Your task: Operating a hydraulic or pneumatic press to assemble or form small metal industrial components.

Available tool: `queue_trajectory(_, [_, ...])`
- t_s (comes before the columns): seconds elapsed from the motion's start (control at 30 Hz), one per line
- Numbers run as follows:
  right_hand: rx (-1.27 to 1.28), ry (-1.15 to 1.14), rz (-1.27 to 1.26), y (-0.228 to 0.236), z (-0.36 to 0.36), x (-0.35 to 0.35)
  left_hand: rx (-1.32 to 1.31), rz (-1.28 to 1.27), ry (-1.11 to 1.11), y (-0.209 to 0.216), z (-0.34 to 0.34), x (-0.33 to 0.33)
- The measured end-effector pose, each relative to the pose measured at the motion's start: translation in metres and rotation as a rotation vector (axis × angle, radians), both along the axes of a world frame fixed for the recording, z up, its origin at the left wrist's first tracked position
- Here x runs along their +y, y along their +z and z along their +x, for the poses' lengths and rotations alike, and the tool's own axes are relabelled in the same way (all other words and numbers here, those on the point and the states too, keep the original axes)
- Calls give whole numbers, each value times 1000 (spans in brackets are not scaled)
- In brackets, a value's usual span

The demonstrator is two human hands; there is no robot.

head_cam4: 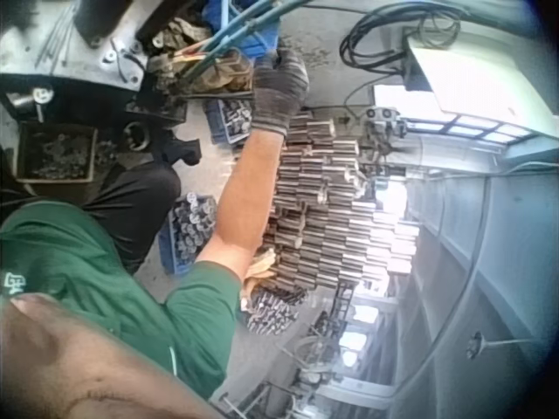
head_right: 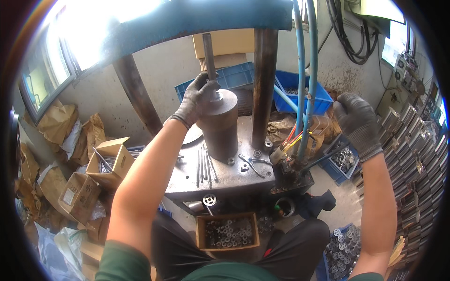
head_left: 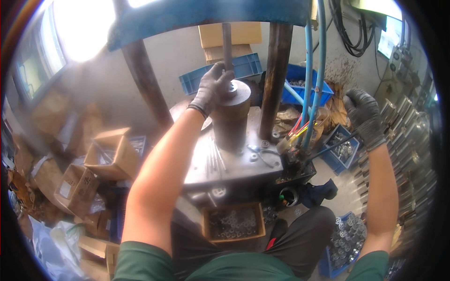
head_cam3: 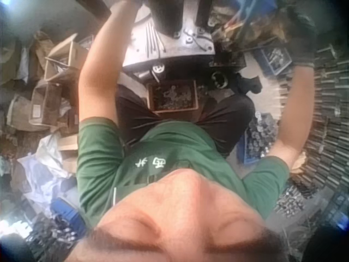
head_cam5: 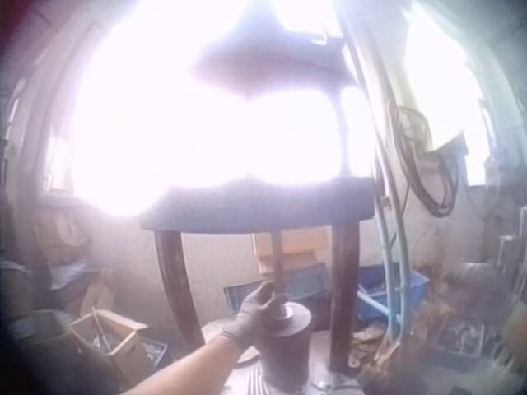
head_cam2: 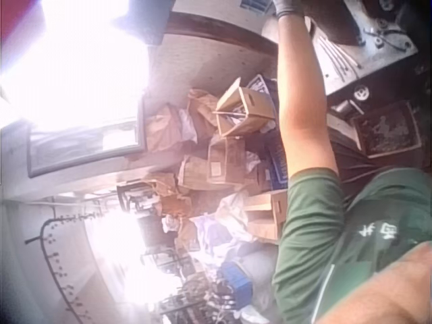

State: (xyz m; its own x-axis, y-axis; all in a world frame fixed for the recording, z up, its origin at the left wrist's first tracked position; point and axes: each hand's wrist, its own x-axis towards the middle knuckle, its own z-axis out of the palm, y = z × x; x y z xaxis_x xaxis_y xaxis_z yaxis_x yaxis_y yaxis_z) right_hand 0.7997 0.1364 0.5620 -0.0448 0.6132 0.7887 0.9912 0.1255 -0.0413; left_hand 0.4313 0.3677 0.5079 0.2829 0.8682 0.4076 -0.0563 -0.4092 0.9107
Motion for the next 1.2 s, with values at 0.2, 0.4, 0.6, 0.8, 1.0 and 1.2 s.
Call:
queue_trajectory(0.2, [6, -48, -33, -4, -2, -11, 153, 871, 321, -40, 1, -54])
queue_trajectory(0.4, [48, -40, -34, -11, -5, -37, -384, -87, -123, -116, 7, -188])
queue_trajectory(0.6, [37, -6, -90, -30, -13, -82, -289, -754, -44, -216, -1, -244])
queue_trajectory(0.8, [271, 45, -268, -54, -26, -138, -214, -1195, 63, -229, -4, -233])
queue_trajectory(1.0, [221, 50, -251, -62, -38, -155, -236, -1241, 36, -233, -10, -225])
queue_trajectory(1.2, [184, 75, -307, -66, -56, -158, 40, -1208, -123, -231, -31, -257])
